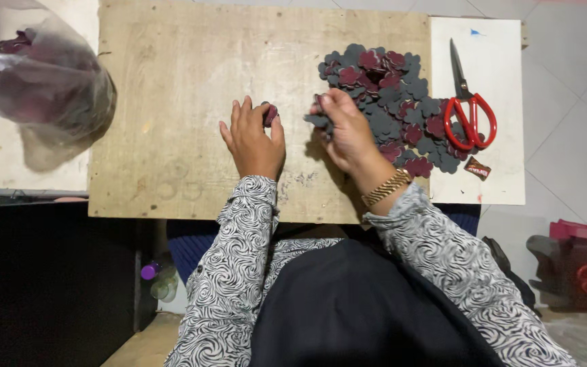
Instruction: The person sits at a workbench trimming dark excess material from the edges of flower-shaped foam pieces using red-handled scissors, placing each trimmed piece onto a finished pile. After trimming, the person gathers the finished pieces and packs them into a plastic bag.
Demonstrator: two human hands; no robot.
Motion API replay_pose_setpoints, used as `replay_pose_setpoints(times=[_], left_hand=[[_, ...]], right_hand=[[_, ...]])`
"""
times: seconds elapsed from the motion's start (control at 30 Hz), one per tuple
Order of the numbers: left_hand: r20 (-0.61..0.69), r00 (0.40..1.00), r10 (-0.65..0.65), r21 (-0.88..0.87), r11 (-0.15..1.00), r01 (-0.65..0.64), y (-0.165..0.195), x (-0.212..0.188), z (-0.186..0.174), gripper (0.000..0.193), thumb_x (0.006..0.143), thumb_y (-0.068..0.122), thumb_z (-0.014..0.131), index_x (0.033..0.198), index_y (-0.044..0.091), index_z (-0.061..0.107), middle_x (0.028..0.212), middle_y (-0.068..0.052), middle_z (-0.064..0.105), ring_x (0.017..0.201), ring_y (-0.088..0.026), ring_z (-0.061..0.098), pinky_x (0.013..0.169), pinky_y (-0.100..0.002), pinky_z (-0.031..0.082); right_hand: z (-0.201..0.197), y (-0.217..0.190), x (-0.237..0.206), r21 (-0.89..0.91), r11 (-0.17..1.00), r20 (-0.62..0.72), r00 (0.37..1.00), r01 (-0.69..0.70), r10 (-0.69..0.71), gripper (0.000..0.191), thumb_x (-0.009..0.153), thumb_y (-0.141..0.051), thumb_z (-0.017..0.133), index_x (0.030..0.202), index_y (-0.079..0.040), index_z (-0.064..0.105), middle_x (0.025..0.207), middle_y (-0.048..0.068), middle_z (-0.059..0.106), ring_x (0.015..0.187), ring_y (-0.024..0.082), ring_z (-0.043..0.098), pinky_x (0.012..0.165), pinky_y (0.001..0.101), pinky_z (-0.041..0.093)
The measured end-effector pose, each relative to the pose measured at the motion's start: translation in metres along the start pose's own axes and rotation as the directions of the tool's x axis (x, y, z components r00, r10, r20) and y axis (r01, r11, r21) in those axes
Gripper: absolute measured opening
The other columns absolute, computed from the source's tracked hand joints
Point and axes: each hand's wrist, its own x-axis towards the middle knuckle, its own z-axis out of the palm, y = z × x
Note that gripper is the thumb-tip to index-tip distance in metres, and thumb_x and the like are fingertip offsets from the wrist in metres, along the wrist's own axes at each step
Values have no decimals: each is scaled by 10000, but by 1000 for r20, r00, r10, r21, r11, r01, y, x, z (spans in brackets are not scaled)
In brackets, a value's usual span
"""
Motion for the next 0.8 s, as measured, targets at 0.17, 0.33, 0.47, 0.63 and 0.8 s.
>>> replay_pose_setpoints(times=[0.17,0.33,0.47,0.63,0.8], left_hand=[[25,999,-26,-79,996,28,0,-3,-5,899,776,236,730,1521,-5,288,1549,-225,384,1488,-371,302,1208,-637,63],[3,1000,15,-81,997,-15,0,-7,-5,859,896,256,691,1591,20,245,1606,-198,371,1529,-354,288,1232,-644,48],[40,999,7,2,1000,-7,-1,-6,-2,812,863,277,700,1565,92,335,1599,-153,429,1543,-333,300,1246,-633,61],[46,998,-34,-61,997,37,-1,-4,-3,805,876,345,732,1546,100,357,1564,-166,443,1526,-328,308,1242,-637,54],[46,999,-7,-59,998,10,-4,-4,-2,821,872,323,723,1561,99,336,1584,-164,421,1531,-324,310,1248,-630,39]], right_hand=[[59,32,19,-219,967,5,991,130,-132,155,1025,-136,570,1165,-102,515,969,50,623,801,140,610,655,294,543],[64,37,20,-606,749,165,963,268,-211,262,960,-61,657,1190,-54,532,1031,67,641,904,144,637,789,289,565],[54,37,24,-238,968,99,994,78,-55,164,1065,-89,585,1205,-8,561,1092,111,636,933,168,612,868,313,542],[38,25,31,29,998,112,992,-64,61,218,976,-17,546,1181,43,586,1136,136,664,1052,217,688,983,347,551],[35,27,25,-138,990,98,995,-11,25,282,949,90,589,1221,21,560,1172,146,679,1101,190,667,958,314,557]])
